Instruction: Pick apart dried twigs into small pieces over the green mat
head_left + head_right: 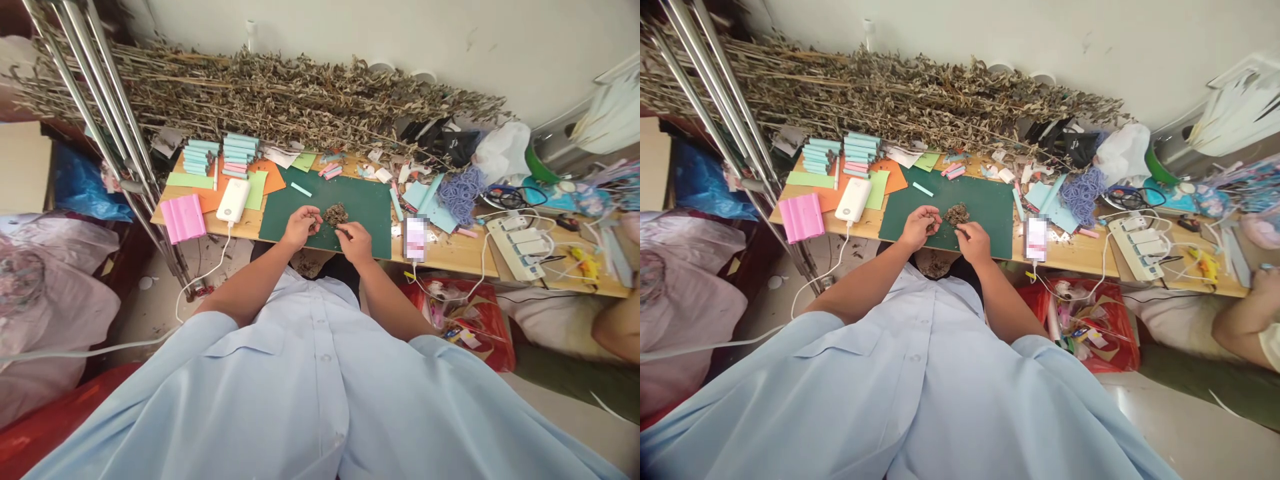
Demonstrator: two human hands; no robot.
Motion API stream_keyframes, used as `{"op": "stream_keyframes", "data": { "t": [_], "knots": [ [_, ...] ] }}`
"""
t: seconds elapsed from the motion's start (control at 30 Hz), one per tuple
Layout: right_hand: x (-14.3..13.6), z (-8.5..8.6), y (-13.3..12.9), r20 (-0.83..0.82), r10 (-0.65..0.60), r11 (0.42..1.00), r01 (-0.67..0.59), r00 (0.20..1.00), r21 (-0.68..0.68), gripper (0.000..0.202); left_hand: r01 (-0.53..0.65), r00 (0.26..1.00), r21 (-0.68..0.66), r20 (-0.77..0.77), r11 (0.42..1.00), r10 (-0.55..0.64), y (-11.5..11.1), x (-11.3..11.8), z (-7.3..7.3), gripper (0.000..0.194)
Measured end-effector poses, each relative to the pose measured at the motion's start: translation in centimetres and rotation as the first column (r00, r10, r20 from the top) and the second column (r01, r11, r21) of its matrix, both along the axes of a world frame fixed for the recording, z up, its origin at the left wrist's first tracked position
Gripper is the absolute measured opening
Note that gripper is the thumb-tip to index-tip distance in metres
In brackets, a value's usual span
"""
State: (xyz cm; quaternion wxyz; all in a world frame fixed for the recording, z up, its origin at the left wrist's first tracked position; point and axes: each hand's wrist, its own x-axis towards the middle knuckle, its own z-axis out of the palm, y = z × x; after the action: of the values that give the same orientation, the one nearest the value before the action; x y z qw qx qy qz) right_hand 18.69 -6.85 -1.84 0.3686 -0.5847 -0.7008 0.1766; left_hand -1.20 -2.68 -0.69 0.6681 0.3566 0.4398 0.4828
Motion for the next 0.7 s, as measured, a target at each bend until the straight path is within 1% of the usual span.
{"op": "stream_keyframes", "data": {
  "t": [0.07, 0.1, 0.17, 0.23, 0.3, 0.33, 0.4, 0.5, 0.6, 0.67, 0.7],
  "knots": [
    [-0.4, 0.4, -0.4, 0.091, 0.122, 0.991, -0.116, 0.988, -0.062, 0.029, 0.004, 1.0, 0.01, 0.014, 1.0, -0.004, 0.0, 0.0, 0.0, 0.034],
    [-0.6, 0.6, -0.5, 0.142, 0.159, 0.985, -0.147, 0.977, -0.091, 0.034, 0.006, 1.0, 0.018, 0.024, 1.0, -0.007, 0.0, -0.1, 0.0, 0.034],
    [-1.0, 0.9, -0.2, 0.238, 0.192, 0.977, -0.163, 0.952, -0.137, 0.042, 0.011, 0.999, 0.035, 0.05, 0.999, -0.013, 0.1, -0.1, -0.2, 0.034],
    [-1.5, 1.0, 0.3, 0.304, 0.205, 0.973, -0.16, 0.931, -0.166, 0.035, 0.018, 0.997, 0.056, 0.076, 0.998, -0.023, 0.1, -0.2, -0.4, 0.034],
    [-1.9, 1.2, 0.9, 0.335, 0.197, 0.974, -0.146, 0.921, -0.173, 0.022, 0.022, 0.995, 0.068, 0.091, 0.997, -0.028, 0.1, -0.2, -0.6, 0.034],
    [-2.1, 1.2, 1.1, 0.346, 0.186, 0.976, -0.134, 0.92, -0.169, 0.019, 0.025, 0.995, 0.069, 0.094, 0.997, -0.031, 0.1, -0.2, -0.6, 0.034],
    [-2.5, 1.4, 1.4, 0.378, 0.167, 0.98, -0.11, 0.911, -0.169, 0.019, 0.03, 0.995, 0.063, 0.091, 0.998, -0.036, 0.1, -0.2, -0.6, 0.034],
    [-3.0, 1.5, 1.6, 0.432, 0.168, 0.975, -0.084, 0.886, -0.207, 0.018, 0.035, 0.997, 0.045, 0.069, 0.998, -0.038, 0.1, -0.2, -0.5, 0.033],
    [-3.2, 1.2, 1.9, 0.432, 0.141, 0.971, -0.04, 0.891, -0.236, 0.017, 0.031, 0.997, 0.041, 0.068, 0.999, -0.033, 0.1, -0.1, -0.5, 0.034],
    [-3.0, 0.9, 2.0, 0.401, 0.095, 0.978, -0.011, 0.911, -0.208, 0.017, 0.028, 0.996, 0.049, 0.081, 0.998, -0.032, 0.1, -0.1, -0.7, 0.034],
    [-2.9, 0.7, 2.1, 0.377, 0.068, 0.985, -0.003, 0.924, -0.171, 0.019, 0.026, 0.996, 0.053, 0.085, 0.998, -0.03, 0.1, -0.1, -0.8, 0.034]
  ]
}}
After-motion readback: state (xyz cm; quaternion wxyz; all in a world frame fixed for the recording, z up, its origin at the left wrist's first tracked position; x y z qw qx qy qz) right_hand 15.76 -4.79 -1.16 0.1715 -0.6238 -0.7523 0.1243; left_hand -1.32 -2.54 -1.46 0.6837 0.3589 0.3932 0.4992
